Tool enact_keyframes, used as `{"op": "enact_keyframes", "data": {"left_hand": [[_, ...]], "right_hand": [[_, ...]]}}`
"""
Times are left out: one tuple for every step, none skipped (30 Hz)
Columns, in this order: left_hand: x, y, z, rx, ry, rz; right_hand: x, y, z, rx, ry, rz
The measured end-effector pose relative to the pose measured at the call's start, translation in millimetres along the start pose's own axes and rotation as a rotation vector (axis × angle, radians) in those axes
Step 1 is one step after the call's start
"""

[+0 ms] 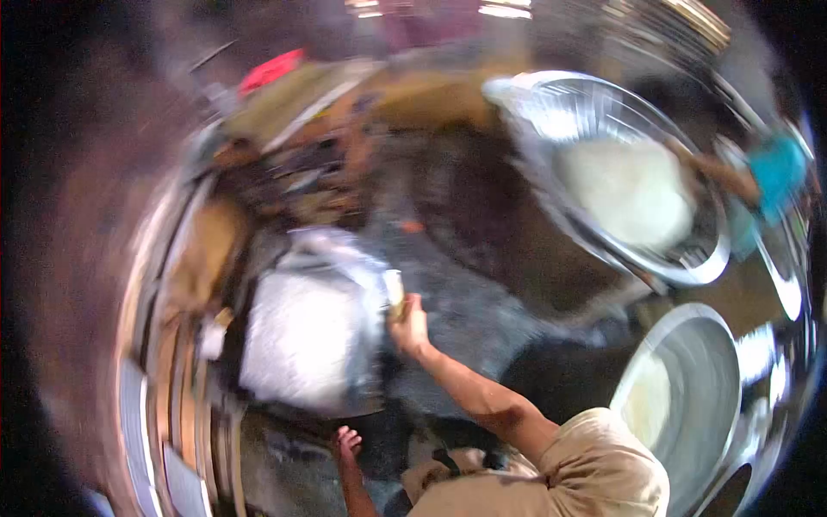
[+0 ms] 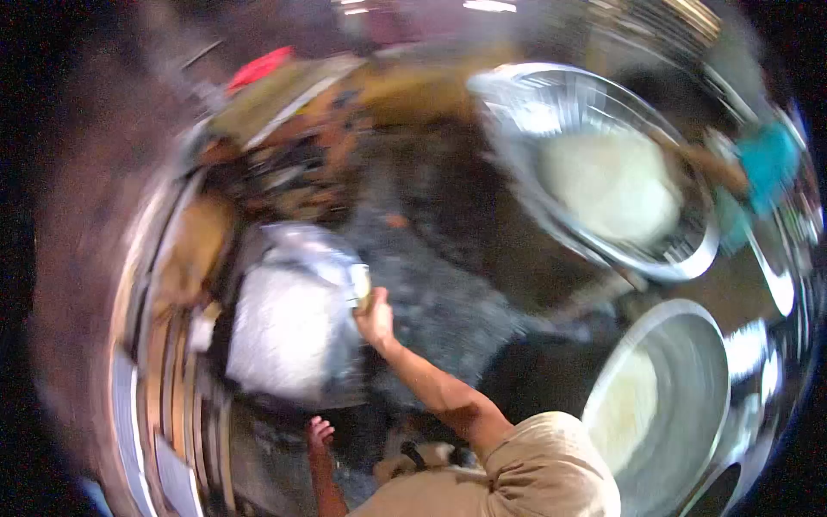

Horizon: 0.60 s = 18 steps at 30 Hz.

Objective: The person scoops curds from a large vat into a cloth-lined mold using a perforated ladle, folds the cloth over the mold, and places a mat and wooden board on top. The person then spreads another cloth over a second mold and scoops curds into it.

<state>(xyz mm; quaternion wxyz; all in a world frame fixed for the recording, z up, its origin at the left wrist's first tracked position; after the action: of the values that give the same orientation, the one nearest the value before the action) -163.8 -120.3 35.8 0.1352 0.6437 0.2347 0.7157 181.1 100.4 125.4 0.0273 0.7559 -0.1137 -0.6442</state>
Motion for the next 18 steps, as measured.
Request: {"op": "enact_keyframes", "data": {"left_hand": [[19.8,-23.1,32.3,-0.060,-0.106,-0.040],[22.2,-46.4,67.2,-0.137,-0.145,-0.065],[22.3,-68.3,106.5,-0.213,-0.185,-0.092],[21.8,-86.1,158.2,-0.349,-0.274,-0.113],[14.2,-102.9,220.9,-0.648,-0.251,-0.090],[10.7,-98.2,281.3,-0.760,-0.378,-0.112],[8.3,-78.7,324.0,-0.841,-0.499,-0.118],[-17.6,-84.4,352.7,-1.031,-0.399,-0.244],[-1.1,-37.0,405.5,-1.002,-0.643,-0.160],[-2.9,-12.7,444.5,-1.089,-0.706,-0.114],[-7.8,8.4,479.3,-1.177,-0.766,-0.068],[-13.5,24.6,511.9,-1.234,-0.843,-0.046],[-15.9,38.6,538.0,-1.272,-0.905,-0.009],[-17.5,48.1,553.8,-1.248,-0.920,-0.020],[-21.7,49.5,565.9,-1.248,-0.952,-0.025],[-18.6,48.6,573.9,-1.202,-0.942,0.064],[-13.7,45.8,578.2,-1.158,-0.929,0.154],[-16.9,38.3,578.0,-1.150,-0.957,0.104]], "right_hand": [[-30.9,24.3,-55.9,0.086,0.003,-0.182],[-41.1,46.0,-108.2,0.066,-0.033,-0.205],[-41.7,65.1,-159.7,0.046,-0.067,-0.233],[-42.5,86.4,-218.2,0.165,0.043,-0.355],[-41.3,116.6,-270.5,0.279,0.173,-0.460],[-10.8,147.9,-317.9,0.315,0.142,-0.163],[26.3,179.1,-340.9,0.392,0.175,-0.129],[55.5,227.3,-363.5,0.535,0.176,0.013],[84.8,275.8,-384.4,0.672,0.170,0.162],[119.2,315.4,-389.1,0.748,-0.014,0.294],[151.0,350.7,-381.4,0.819,-0.204,0.420],[196.8,371.1,-360.8,0.917,-0.508,0.369],[251.3,372.7,-332.2,0.987,-0.802,0.289],[295.5,379.5,-302.1,1.115,-1.006,0.354],[337.4,381.4,-268.6,1.237,-1.213,0.420],[385.0,363.1,-225.8,1.283,-1.590,0.404],[422.7,338.6,-189.9,1.300,-1.973,0.373],[450.0,324.7,-183.3,1.305,-2.003,0.364]]}}
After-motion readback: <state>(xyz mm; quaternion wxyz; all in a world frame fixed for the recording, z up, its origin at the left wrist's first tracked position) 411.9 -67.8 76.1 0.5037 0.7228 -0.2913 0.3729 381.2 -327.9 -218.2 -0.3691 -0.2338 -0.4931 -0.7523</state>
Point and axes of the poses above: each hand's wrist, its own y-axis away from the middle knuckle, its own z-axis out of the palm, x = y × z, the point moved 10 cm from there along -y, towards the middle knuckle, and after that the axes turned 15 degrees about -x, right-handed, at the moved point
